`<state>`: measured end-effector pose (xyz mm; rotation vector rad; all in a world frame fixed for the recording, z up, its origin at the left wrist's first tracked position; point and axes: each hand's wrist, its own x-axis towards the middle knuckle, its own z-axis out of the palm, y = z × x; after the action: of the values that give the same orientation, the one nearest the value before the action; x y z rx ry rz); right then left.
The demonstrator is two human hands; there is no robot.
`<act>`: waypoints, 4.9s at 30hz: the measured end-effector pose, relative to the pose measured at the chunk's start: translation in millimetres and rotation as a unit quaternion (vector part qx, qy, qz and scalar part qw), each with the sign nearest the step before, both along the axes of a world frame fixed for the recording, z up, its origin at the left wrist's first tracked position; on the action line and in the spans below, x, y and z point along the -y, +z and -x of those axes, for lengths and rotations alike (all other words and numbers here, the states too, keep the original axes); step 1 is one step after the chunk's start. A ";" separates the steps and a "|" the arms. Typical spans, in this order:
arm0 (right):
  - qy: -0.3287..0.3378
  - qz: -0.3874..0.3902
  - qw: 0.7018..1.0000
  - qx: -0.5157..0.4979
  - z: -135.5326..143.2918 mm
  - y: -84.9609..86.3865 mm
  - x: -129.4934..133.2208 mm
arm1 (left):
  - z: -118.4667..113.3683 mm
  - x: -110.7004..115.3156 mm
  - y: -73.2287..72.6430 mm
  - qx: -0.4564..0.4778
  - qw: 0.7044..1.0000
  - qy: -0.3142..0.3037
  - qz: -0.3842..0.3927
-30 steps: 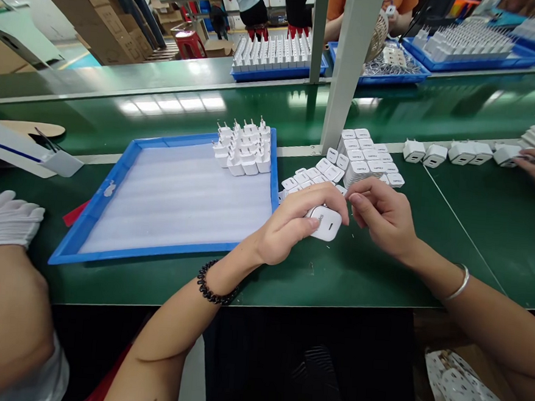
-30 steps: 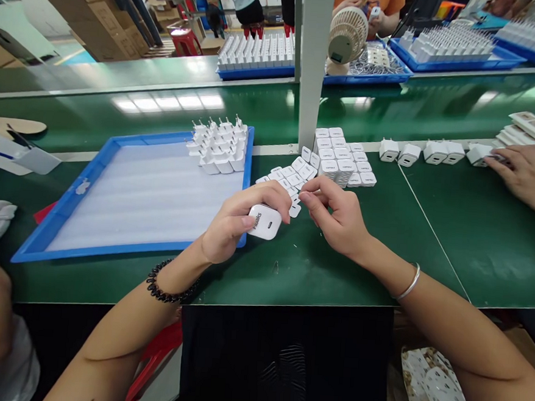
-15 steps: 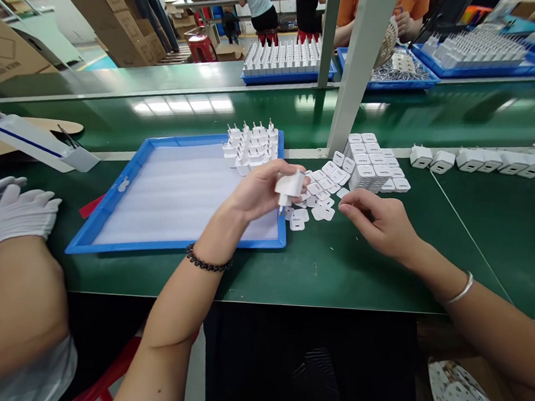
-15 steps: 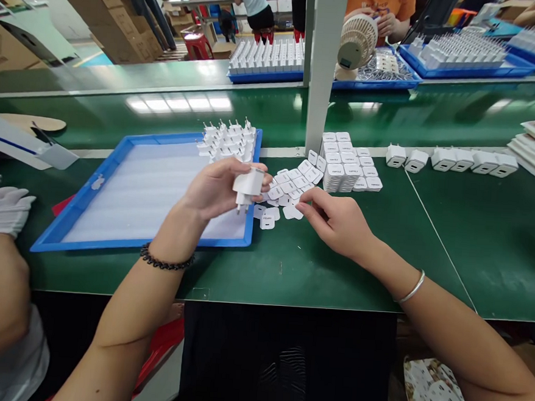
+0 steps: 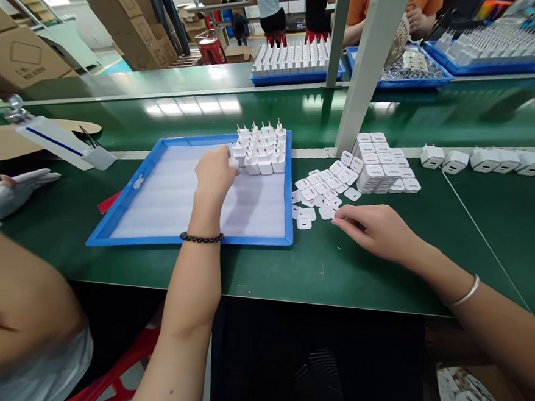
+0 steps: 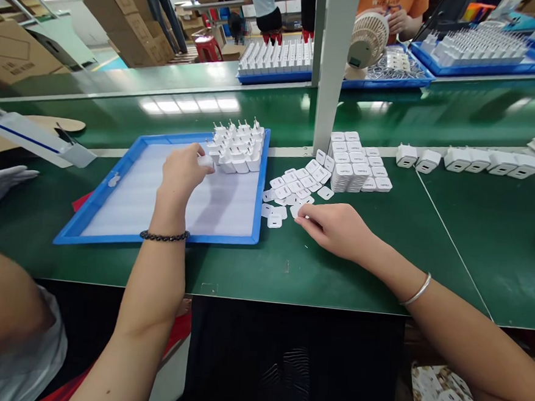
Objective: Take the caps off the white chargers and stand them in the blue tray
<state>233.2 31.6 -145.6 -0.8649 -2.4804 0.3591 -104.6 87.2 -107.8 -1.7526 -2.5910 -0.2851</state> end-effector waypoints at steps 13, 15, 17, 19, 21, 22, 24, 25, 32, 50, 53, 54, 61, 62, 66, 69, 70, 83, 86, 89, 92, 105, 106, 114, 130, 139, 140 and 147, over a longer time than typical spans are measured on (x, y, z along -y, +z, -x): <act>0.000 0.030 0.999 0.042 -2.0 -1.8 -5.6 | 15.5 -12.4 -9.6 0.304 0.941 -0.039 -0.142; -0.012 0.043 0.998 0.045 -3.5 -2.0 -10.0 | 17.4 -12.0 -7.6 0.348 0.924 -0.047 -0.148; -0.031 0.059 0.997 0.043 -6.2 -2.0 -16.4 | 19.6 -11.0 -6.3 0.331 0.934 -0.033 -0.133; -0.055 0.070 0.995 0.034 -9.9 -1.3 -23.4 | 20.9 -10.3 -6.4 0.264 0.959 0.001 -0.100; -0.079 0.070 0.994 0.021 -14.2 -0.4 -29.8 | 20.6 -10.6 -8.2 0.196 0.979 0.024 -0.047; -0.091 0.067 0.994 0.012 -16.3 0.1 -32.5 | 19.8 -11.1 -9.6 0.172 0.985 0.024 -0.022; -0.113 0.059 0.992 -0.008 -20.2 0.9 -36.9 | 17.5 -12.8 -12.6 0.142 0.990 0.009 0.009; -0.123 0.054 0.991 -0.018 -21.8 1.3 -38.7 | 16.4 -13.9 -14.0 0.132 0.991 0.003 0.010; -0.199 0.012 0.977 -0.075 -38.2 6.5 -56.0 | 16.8 -20.7 -17.2 0.091 0.996 -0.012 -0.025; -0.575 0.057 0.807 -0.121 -135.0 -34.0 -121.0 | -62.5 16.4 1.2 0.107 0.950 -0.161 -0.244; -0.541 0.034 0.825 -0.157 -128.4 -15.1 -114.8 | -71.8 17.4 -1.0 0.105 0.938 -0.218 -0.246; -0.511 0.019 0.841 -0.176 -122.1 -7.5 -110.7 | -74.6 18.1 -1.5 0.107 0.930 -0.245 -0.251; -0.167 0.013 0.961 -0.219 -24.6 7.5 -47.9 | -106.2 31.9 -8.8 0.055 0.833 -0.491 -0.250; -0.097 0.015 0.976 -0.197 -11.3 4.0 -38.0 | -111.5 33.8 -12.2 0.045 0.821 -0.516 -0.239; 0.054 0.051 0.984 -0.159 14.5 -8.9 -15.1 | -123.0 36.2 -26.2 0.050 0.813 -0.556 -0.167; 0.046 0.100 0.976 -0.188 10.8 -12.7 -16.5 | -120.0 34.1 -29.3 0.084 0.829 -0.533 -0.149; 0.022 0.111 0.975 -0.193 8.2 -13.6 -18.9 | -118.0 33.5 -28.5 0.097 0.832 -0.524 -0.155; -0.015 -0.016 0.999 0.032 8.7 -38.4 -40.6 | -121.1 41.7 -16.6 0.264 0.815 -0.496 -0.141; -0.040 -0.007 0.998 0.039 7.8 -32.6 -41.6 | -122.6 43.6 -15.4 0.310 0.822 -0.459 -0.132; -0.093 0.108 0.989 -0.034 3.2 -23.8 -42.6 | -121.3 44.0 -14.1 0.356 0.825 -0.424 -0.117; -0.106 0.260 0.944 -0.172 -4.8 -13.3 -42.9 | -117.0 41.6 -13.1 0.379 0.820 -0.416 -0.101; 0.016 0.392 0.840 -0.375 -0.7 18.5 -8.4 | -126.9 46.0 -13.0 0.362 0.778 -0.510 -0.055; 0.017 0.395 0.834 -0.385 0.4 16.8 -8.0 | -127.8 47.0 -13.1 0.357 0.778 -0.514 -0.054; 0.039 0.405 0.820 -0.404 -0.7 14.2 -6.2 | -135.2 52.3 -16.3 0.340 0.775 -0.532 -0.032; 0.032 0.366 0.851 -0.374 -2.2 14.5 -2.6 | -135.3 53.3 -16.9 0.354 0.767 -0.535 -0.023; 0.036 0.384 0.843 -0.373 -1.6 12.7 -4.8 | -135.0 55.7 -14.1 0.329 0.776 -0.537 -0.030; 0.037 0.383 0.843 -0.376 -1.3 12.5 -4.5 | -135.0 55.7 -13.9 0.332 0.777 -0.534 -0.026; 0.026 0.366 0.845 -0.388 0.8 14.2 -2.6 | -134.8 54.2 -13.6 0.358 0.772 -0.525 -0.021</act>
<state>232.4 34.1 -131.4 -0.7007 -1.5732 1.4225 30.2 33.0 -121.4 -3.3622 -1.3842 -1.1609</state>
